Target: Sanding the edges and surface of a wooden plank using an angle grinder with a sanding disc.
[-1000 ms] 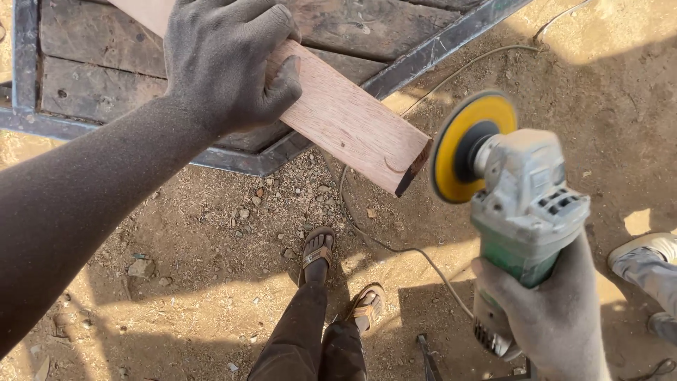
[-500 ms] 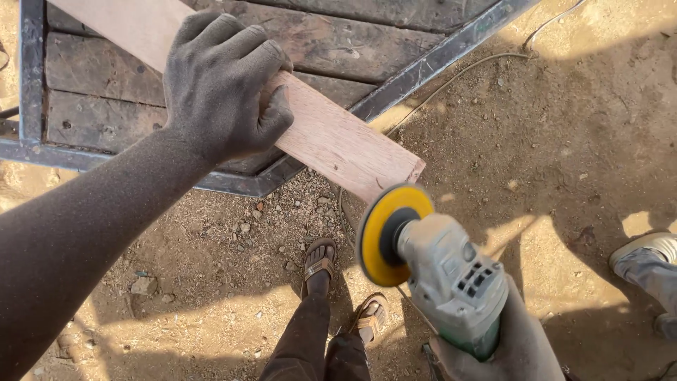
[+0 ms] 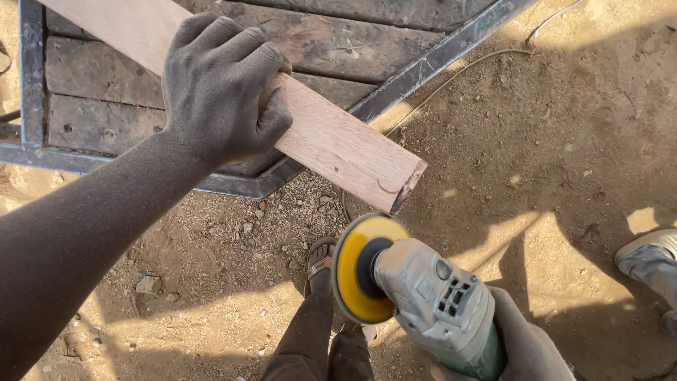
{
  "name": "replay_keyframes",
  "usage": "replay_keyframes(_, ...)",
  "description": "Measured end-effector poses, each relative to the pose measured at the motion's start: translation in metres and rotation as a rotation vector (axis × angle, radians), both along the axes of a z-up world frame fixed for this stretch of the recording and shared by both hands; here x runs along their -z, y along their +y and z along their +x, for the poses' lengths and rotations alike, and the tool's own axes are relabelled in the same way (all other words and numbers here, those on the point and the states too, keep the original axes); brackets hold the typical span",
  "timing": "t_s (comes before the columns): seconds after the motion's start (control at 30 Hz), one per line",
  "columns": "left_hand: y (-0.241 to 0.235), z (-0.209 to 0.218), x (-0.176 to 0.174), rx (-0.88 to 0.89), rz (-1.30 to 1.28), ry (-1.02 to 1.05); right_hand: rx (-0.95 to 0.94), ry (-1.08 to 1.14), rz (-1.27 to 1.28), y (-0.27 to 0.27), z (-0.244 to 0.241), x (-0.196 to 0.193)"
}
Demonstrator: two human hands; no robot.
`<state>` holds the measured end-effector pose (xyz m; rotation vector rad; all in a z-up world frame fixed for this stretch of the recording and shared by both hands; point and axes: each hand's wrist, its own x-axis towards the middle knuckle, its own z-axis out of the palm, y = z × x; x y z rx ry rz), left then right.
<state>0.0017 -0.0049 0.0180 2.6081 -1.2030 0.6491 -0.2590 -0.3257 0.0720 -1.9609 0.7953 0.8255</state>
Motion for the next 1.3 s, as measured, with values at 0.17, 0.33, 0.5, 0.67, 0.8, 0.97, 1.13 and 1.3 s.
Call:
replay_keyframes(0.17,0.0,0.001,0.0,0.0,-0.009,-0.005,-0.111,0.227,-0.054,-0.004,0.0,0.002)
replay_keyframes(0.33,0.001,-0.001,0.0,-0.007,-0.006,-0.006,0.152,0.242,0.005,-0.018,-0.04,0.028)
replay_keyframes(0.5,0.001,0.001,-0.001,-0.007,0.005,0.011,1.108,0.22,0.217,-0.007,-0.03,0.045)
replay_keyframes(0.67,0.002,0.0,0.001,-0.008,0.008,0.021,0.51,0.065,0.087,-0.008,-0.02,0.008)
replay_keyframes(0.8,0.0,0.0,0.0,-0.01,0.012,0.022,0.534,-0.05,0.126,0.017,0.001,-0.021)
replay_keyframes(0.97,-0.002,0.001,0.0,0.001,-0.017,0.017,0.447,-0.008,0.3,-0.019,-0.014,0.007)
replay_keyframes(1.13,-0.001,0.002,-0.001,0.001,-0.013,0.011,0.183,-0.171,0.168,-0.013,0.003,-0.002)
replay_keyframes(1.3,0.0,0.002,-0.003,0.014,-0.025,0.031,0.303,-0.261,0.346,-0.013,0.002,0.008)
